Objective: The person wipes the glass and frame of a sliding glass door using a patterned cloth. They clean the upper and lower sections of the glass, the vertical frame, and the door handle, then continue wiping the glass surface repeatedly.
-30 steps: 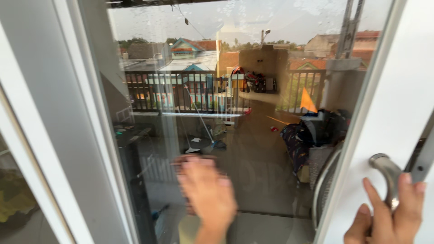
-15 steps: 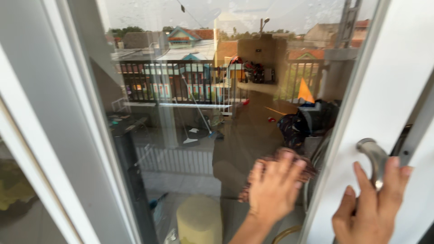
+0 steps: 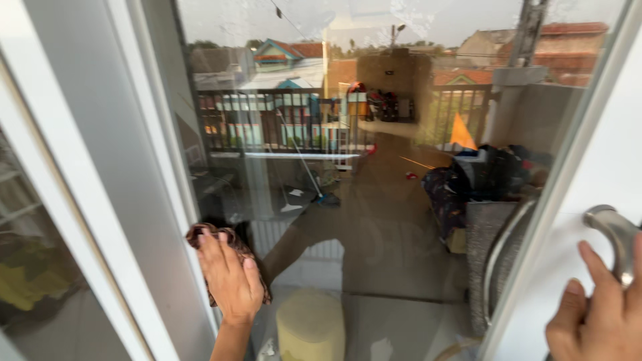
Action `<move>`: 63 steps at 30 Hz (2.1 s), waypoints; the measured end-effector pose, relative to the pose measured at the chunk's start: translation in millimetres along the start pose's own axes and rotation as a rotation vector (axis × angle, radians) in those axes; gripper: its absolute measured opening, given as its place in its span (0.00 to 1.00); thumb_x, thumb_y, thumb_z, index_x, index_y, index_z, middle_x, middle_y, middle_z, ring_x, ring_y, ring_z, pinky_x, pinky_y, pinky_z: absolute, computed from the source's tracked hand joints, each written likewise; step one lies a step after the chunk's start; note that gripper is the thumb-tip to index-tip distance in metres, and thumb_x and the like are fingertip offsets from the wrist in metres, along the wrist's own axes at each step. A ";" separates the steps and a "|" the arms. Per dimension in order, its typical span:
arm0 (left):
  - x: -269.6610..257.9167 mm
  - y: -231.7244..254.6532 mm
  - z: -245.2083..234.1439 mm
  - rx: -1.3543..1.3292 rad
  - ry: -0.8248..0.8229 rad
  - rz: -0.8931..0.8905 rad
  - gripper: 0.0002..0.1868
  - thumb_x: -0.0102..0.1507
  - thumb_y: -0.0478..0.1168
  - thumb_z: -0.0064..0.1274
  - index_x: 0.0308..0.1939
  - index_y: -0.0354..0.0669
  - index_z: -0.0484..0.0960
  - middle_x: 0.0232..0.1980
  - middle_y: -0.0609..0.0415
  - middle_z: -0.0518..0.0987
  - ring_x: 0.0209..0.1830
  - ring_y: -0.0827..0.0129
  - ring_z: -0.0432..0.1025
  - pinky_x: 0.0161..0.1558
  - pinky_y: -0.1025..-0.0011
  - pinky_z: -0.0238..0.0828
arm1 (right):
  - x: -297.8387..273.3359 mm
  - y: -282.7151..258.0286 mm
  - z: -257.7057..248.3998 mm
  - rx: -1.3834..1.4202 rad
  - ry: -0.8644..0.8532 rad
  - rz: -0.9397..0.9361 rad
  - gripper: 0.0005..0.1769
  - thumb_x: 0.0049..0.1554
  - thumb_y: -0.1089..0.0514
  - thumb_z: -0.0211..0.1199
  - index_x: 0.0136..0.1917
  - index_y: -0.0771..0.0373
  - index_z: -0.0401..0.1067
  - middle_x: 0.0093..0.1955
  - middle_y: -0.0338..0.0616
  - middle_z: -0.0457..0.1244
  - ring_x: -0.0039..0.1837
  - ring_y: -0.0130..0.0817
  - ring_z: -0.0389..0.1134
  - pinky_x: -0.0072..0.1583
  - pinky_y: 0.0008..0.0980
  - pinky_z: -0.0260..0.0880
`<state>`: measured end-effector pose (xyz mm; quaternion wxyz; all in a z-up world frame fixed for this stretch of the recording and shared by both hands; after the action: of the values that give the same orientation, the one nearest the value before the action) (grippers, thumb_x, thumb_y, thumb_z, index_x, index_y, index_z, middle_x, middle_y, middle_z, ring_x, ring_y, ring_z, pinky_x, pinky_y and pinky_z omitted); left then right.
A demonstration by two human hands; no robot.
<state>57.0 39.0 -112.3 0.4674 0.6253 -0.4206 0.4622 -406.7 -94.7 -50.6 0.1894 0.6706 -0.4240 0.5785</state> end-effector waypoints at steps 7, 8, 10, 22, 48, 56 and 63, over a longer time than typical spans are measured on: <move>24.1 134.4 29.5 -0.019 0.051 -0.097 0.33 0.71 0.50 0.33 0.74 0.29 0.62 0.83 0.34 0.49 0.85 0.39 0.39 0.80 0.41 0.26 | -0.4 -25.7 -16.9 0.141 0.152 -0.055 0.22 0.57 0.73 0.60 0.65 0.71 0.72 0.84 0.60 0.48 0.88 0.63 0.44 0.83 0.54 0.53; 32.5 163.1 35.8 -0.019 0.022 -0.047 0.33 0.71 0.51 0.34 0.75 0.33 0.63 0.83 0.37 0.49 0.85 0.41 0.39 0.80 0.41 0.26 | -0.4 -27.5 -17.2 0.176 0.164 -0.057 0.22 0.57 0.72 0.60 0.65 0.70 0.71 0.83 0.60 0.48 0.87 0.65 0.44 0.84 0.54 0.51; 50.5 220.5 46.1 -0.033 -0.049 0.047 0.33 0.70 0.51 0.37 0.77 0.40 0.63 0.83 0.41 0.51 0.85 0.45 0.40 0.79 0.41 0.27 | 0.2 -30.5 -16.9 0.208 0.170 -0.043 0.21 0.57 0.71 0.58 0.64 0.69 0.71 0.82 0.60 0.49 0.86 0.67 0.45 0.82 0.53 0.51; 41.8 361.6 69.8 -0.360 -0.166 0.430 0.34 0.70 0.44 0.52 0.81 0.50 0.63 0.83 0.56 0.61 0.78 0.62 0.60 0.81 0.51 0.46 | 2.1 -20.7 -13.1 0.139 0.122 -0.083 0.22 0.58 0.73 0.57 0.66 0.69 0.72 0.84 0.59 0.49 0.87 0.65 0.45 0.83 0.53 0.50; 84.2 93.3 11.1 -0.012 0.178 -0.321 0.35 0.76 0.49 0.27 0.82 0.27 0.52 0.86 0.33 0.42 0.87 0.41 0.35 0.82 0.44 0.23 | 9.0 -20.1 -18.7 0.111 0.101 -0.154 0.21 0.57 0.77 0.57 0.64 0.74 0.72 0.85 0.59 0.46 0.88 0.62 0.40 0.85 0.55 0.48; 117.8 284.7 48.4 -0.121 -0.046 0.085 0.32 0.72 0.50 0.34 0.80 0.47 0.59 0.84 0.46 0.51 0.86 0.48 0.44 0.82 0.44 0.30 | 10.5 -30.6 -19.5 0.111 0.107 -0.050 0.21 0.53 0.77 0.57 0.60 0.71 0.74 0.82 0.56 0.49 0.86 0.62 0.43 0.82 0.55 0.52; 74.1 359.8 62.1 -0.252 -0.186 0.434 0.32 0.76 0.51 0.40 0.85 0.56 0.59 0.88 0.57 0.55 0.82 0.63 0.58 0.84 0.53 0.45 | 11.1 -24.0 -17.5 0.125 0.116 -0.066 0.21 0.53 0.76 0.59 0.61 0.71 0.73 0.81 0.58 0.49 0.86 0.63 0.44 0.82 0.57 0.52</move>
<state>-260.0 -103.8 21.6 0.3908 0.4971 -0.6404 0.4360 -398.9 -71.8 -30.0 0.1905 0.6601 -0.3531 0.6351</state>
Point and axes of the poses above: each hand's wrist, its own x-axis towards the middle knuckle, its own z-axis out of the palm, y = z × x, the point moved 2 cm from there along x, towards the middle knuckle
